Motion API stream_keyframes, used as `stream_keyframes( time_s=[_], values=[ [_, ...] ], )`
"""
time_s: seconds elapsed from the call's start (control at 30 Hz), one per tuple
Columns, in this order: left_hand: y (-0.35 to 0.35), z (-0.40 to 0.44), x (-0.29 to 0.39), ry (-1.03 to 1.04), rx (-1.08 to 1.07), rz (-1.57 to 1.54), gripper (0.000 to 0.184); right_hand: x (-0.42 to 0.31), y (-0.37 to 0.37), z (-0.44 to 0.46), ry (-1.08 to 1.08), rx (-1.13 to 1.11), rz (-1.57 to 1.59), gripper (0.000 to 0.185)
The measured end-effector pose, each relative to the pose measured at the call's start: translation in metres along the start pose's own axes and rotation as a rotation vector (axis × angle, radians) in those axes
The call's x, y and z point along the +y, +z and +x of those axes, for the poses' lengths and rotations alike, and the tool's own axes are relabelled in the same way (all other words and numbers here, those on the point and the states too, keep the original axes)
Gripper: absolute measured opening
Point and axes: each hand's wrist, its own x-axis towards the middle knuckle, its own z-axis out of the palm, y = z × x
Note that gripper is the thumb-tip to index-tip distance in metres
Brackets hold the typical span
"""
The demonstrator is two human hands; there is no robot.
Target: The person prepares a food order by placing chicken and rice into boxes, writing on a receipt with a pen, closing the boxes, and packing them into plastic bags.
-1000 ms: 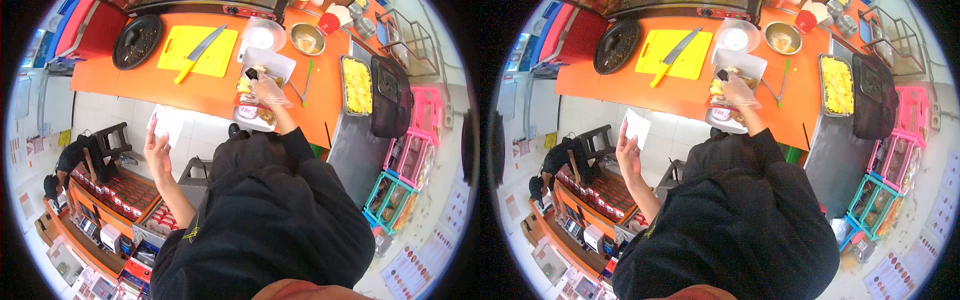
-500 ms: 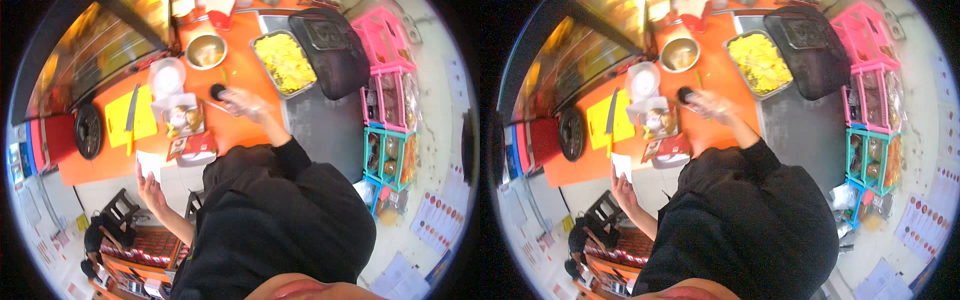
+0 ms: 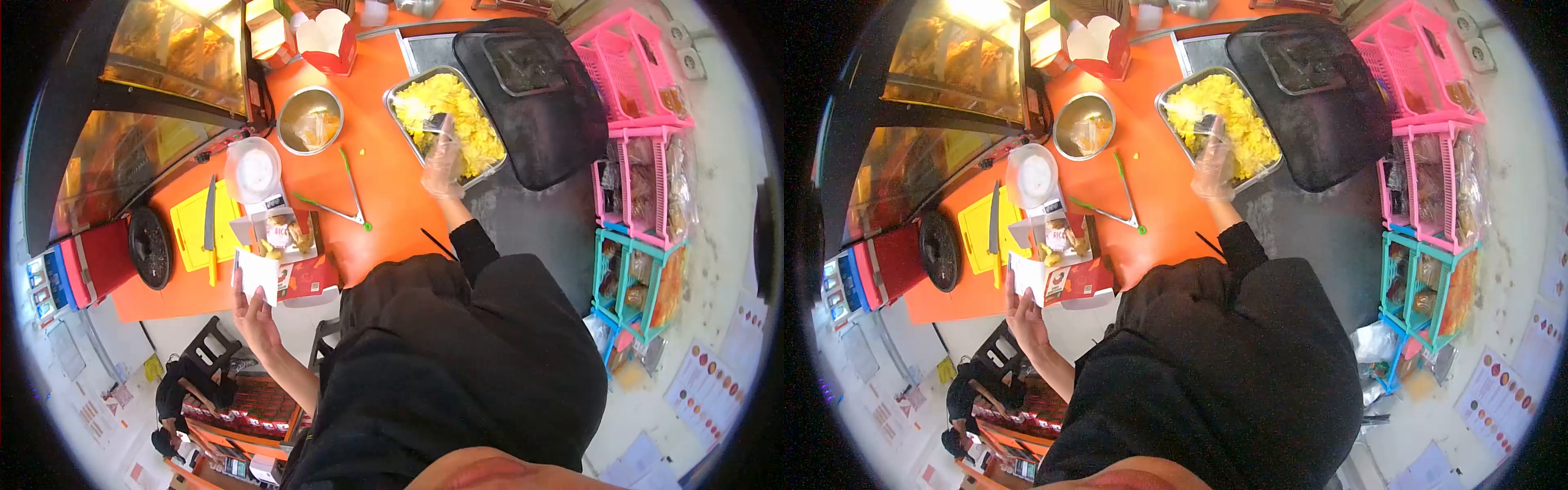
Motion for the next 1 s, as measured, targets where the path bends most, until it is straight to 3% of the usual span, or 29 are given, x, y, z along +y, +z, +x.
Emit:
stream_keyframes(
  time_s=[0.07,0.17,0.2,0.3,0.33,0.43,0.53,0.63,0.77,0.87,0.97,1.0],
  values=[
    [0.003,-0.002,-0.003,-0.040,0.011,-0.004,0.059,-0.002,0.004,0.011,0.094,-0.133,0.031,0.085],
    [0.002,-0.004,-0.010,-0.077,0.018,-0.011,0.060,-0.014,-0.017,0.010,-0.042,-0.069,0.047,0.085],
    [0.002,-0.004,-0.012,-0.085,0.013,-0.017,0.060,-0.008,-0.006,0.013,-0.106,0.017,-0.040,0.083],
    [0.001,-0.003,-0.018,-0.077,-0.009,-0.043,0.061,0.011,0.005,0.016,-0.144,-0.128,-0.061,0.076],
    [0.003,-0.003,-0.016,-0.064,-0.016,-0.046,0.061,0.010,0.005,0.026,-0.067,-0.190,-0.139,0.060],
    [0.000,-0.003,-0.014,-0.051,-0.025,-0.054,0.061,-0.006,-0.031,0.068,-0.074,-0.717,-0.328,0.050],
    [-0.017,-0.006,-0.016,-0.027,0.014,-0.081,0.061,0.018,-0.014,0.092,-0.281,-1.049,-0.409,0.034],
    [-0.038,-0.017,-0.017,-0.006,0.038,-0.107,0.060,0.028,-0.014,0.082,-0.404,-0.985,-0.306,0.032],
    [-0.071,-0.034,-0.024,0.001,0.123,-0.141,0.059,-0.024,-0.092,0.029,-0.234,-0.856,-0.327,0.041],
    [-0.088,-0.044,-0.030,0.014,0.196,-0.132,0.058,0.029,-0.063,0.006,-0.284,-0.770,-0.459,0.050],
    [-0.110,-0.046,-0.036,0.008,0.190,-0.127,0.056,0.007,-0.089,-0.004,-0.194,-0.712,-0.370,0.057],
    [-0.115,-0.047,-0.033,0.014,0.192,-0.137,0.056,0.036,-0.071,-0.001,-0.151,-0.668,-0.227,0.056]
  ],
)
